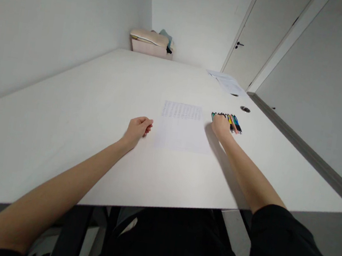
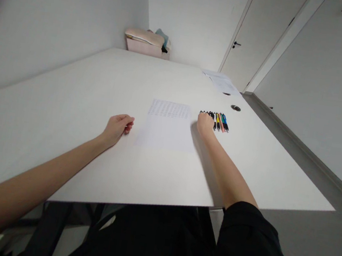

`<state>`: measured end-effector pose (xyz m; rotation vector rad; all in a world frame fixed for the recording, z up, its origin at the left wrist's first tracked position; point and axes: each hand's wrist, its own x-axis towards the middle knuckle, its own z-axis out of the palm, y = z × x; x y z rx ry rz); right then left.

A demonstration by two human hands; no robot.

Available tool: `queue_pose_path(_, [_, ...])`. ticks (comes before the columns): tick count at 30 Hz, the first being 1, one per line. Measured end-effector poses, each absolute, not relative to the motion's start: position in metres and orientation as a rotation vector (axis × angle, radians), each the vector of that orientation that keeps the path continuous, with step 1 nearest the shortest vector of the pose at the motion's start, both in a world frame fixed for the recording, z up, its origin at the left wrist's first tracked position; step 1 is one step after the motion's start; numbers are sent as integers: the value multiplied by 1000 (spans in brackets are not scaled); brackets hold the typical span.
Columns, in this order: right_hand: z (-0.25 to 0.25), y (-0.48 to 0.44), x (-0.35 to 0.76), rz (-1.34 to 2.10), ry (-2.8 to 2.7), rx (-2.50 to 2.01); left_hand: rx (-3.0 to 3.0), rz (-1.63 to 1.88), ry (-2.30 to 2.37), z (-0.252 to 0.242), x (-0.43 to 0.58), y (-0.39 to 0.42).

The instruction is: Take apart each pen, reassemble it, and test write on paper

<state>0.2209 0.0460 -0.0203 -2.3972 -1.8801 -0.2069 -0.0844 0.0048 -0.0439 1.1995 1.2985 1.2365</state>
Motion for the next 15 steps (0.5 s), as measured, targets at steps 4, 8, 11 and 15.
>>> queue_pose_path(4, [-20,44,221,-218,-1905,-2389,1190,1240,1292,-45,-85,5])
queue_pose_path(8, [-14,41,216,-224,-1969,-2301,1177,1260,1277,-46,-85,7])
queue_pose_path(11, [-10,36,198,-193,-2107,-2093,1164,1269,1282,-47,-86,8])
queue_pose_path(15, [-10,21,159,-103,-2301,-1773,1157,1282,1280,-46,-86,8])
